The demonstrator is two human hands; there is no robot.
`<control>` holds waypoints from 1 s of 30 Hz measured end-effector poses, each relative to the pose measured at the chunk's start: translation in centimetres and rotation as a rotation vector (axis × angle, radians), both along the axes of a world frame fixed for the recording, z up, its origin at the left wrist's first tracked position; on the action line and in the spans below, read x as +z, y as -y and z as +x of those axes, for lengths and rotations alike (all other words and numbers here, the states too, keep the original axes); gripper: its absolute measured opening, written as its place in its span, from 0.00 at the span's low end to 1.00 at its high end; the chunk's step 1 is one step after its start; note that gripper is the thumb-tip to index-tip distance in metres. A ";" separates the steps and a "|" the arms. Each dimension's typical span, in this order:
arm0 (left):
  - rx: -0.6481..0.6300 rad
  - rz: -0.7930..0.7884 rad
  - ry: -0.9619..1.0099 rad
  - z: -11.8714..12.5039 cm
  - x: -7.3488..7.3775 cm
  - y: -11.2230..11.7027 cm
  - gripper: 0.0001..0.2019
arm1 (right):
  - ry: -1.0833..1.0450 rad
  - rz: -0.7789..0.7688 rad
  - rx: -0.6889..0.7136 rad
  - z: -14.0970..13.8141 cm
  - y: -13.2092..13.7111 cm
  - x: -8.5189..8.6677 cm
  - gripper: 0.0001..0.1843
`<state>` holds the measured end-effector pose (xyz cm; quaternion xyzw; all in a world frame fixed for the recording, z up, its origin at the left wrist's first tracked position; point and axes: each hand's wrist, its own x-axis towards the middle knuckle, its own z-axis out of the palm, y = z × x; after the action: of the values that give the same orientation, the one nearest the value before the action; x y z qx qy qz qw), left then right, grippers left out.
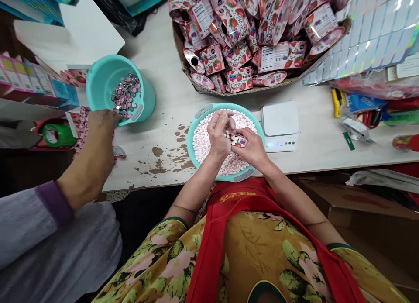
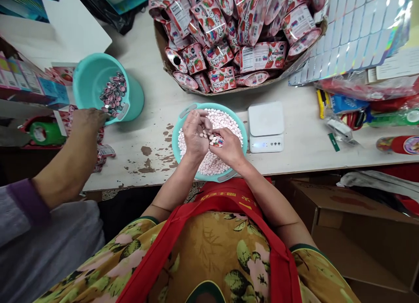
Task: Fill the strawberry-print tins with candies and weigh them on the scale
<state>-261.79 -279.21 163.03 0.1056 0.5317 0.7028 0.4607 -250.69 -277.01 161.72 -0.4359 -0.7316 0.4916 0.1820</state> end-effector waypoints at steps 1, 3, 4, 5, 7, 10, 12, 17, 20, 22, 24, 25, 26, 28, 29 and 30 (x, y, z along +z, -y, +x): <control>-0.012 0.011 -0.015 0.1 0.0 0.1 0.16 | -0.022 -0.012 -0.009 0.0 0.0 -0.2 0.18; -0.058 0.032 -0.035 0.3 0.1 0.1 0.17 | -0.056 -0.036 -0.023 0.0 0.0 -0.5 0.17; -0.077 0.038 -0.036 0.4 0.2 0.1 0.18 | -0.069 -0.044 -0.026 -0.1 0.0 -0.7 0.16; -0.086 0.041 -0.034 0.4 0.4 0.0 0.18 | -0.083 -0.045 -0.029 -0.1 0.0 -0.8 0.16; -0.069 0.041 -0.034 0.2 0.6 0.0 0.19 | -0.121 -0.034 -0.026 0.1 -0.1 -0.8 0.17; 0.025 0.031 -0.127 -1.0 0.3 0.5 0.18 | -0.189 -0.045 -0.031 1.7 -0.6 -0.2 0.19; 0.027 -0.022 -0.307 -2.2 -0.6 1.1 0.17 | -0.209 -0.048 -0.096 3.9 -1.5 0.2 0.20; -0.277 -0.214 -0.990 -4.7 -3.4 -0.8 0.05 | -0.102 0.098 -0.417 10.0 -5.9 -2.9 0.22; -0.116 -0.238 -1.121 -5.7 -3.9 -6.3 0.06 | -0.017 0.114 -0.448 11.6 -8.8 -6.4 0.20; -0.073 -0.234 -1.073 -6.0 -4.3 -10.4 0.10 | 0.010 0.112 -0.426 11.8 -10.1 -8.2 0.19; -0.094 -0.226 -0.975 -6.1 -5.1 -13.6 0.14 | 0.025 0.121 -0.390 11.9 -10.6 -8.9 0.20; -0.106 -0.219 -0.923 -6.1 -5.5 -14.6 0.15 | 0.031 0.133 -0.376 12.0 -10.6 -8.8 0.22; -0.111 -0.211 -0.876 -6.1 -6.0 -15.3 0.16 | 0.038 0.149 -0.375 12.3 -10.6 -8.5 0.25; -0.100 -0.189 -0.807 -6.3 -6.6 -15.7 0.17 | 0.053 0.179 -0.436 13.1 -10.2 -7.2 0.28; -0.091 -0.175 -0.781 -6.4 -6.7 -15.5 0.17 | 0.057 0.195 -0.487 13.6 -9.8 -6.3 0.27; -0.082 -0.159 -0.754 -6.6 -6.5 -15.1 0.18 | 0.055 0.211 -0.540 14.0 -9.5 -5.4 0.25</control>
<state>-268.36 -264.06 156.52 0.3418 0.7118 0.5523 0.2674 -236.70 -267.53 156.34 -0.6065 -0.6409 0.3348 0.3307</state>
